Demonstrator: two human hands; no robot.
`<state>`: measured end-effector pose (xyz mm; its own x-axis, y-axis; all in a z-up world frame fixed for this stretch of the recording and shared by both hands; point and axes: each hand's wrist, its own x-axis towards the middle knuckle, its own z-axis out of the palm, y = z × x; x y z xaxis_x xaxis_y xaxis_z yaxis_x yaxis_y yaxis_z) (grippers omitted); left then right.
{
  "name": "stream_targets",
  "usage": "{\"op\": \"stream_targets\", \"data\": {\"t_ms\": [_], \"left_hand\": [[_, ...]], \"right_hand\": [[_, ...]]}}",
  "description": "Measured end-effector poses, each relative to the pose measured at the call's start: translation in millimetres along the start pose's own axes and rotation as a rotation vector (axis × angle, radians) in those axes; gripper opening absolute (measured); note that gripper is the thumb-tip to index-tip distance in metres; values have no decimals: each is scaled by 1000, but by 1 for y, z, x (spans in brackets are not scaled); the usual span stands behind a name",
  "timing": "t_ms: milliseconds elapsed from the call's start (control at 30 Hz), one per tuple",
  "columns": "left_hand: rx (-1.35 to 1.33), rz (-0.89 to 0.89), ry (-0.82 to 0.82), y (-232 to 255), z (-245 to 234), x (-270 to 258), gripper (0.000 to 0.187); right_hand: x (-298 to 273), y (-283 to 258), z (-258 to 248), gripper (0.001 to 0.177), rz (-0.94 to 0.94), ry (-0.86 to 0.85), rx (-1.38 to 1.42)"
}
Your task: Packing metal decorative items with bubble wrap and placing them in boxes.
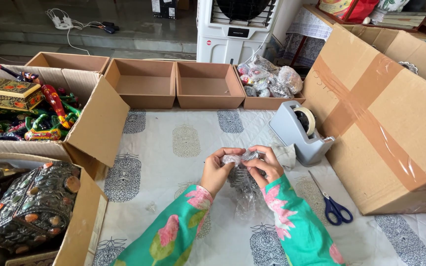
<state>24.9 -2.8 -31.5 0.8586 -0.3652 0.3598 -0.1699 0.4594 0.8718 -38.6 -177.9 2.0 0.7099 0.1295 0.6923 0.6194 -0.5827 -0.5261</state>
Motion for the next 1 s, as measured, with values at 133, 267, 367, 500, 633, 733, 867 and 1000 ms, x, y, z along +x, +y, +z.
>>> {"op": "stream_targets", "data": {"t_ms": [133, 267, 367, 500, 633, 733, 867, 1000], "left_hand": [[-4, -38, 22, 25, 13, -10, 44], [226, 9, 25, 58, 29, -20, 63], [394, 67, 71, 38, 28, -21, 62], [496, 90, 99, 42, 32, -27, 56], [879, 344, 86, 34, 32, -35, 71], [1088, 444, 73, 30, 32, -39, 83], [1183, 527, 50, 31, 32, -46, 89], [1161, 556, 42, 18, 33, -50, 85]], "right_hand": [[2, -9, -4, 23, 43, -38, -110], [3, -14, -6, 15, 11, -33, -71], [-5, 4, 1, 24, 65, 6, -62], [0, 5, 0, 45, 170, 57, 106], [0, 22, -2, 66, 330, -6, 359], [2, 22, -6, 65, 362, -20, 393], [-1, 22, -5, 58, 375, 3, 453], [-3, 24, -3, 56, 383, 29, 480]]}}
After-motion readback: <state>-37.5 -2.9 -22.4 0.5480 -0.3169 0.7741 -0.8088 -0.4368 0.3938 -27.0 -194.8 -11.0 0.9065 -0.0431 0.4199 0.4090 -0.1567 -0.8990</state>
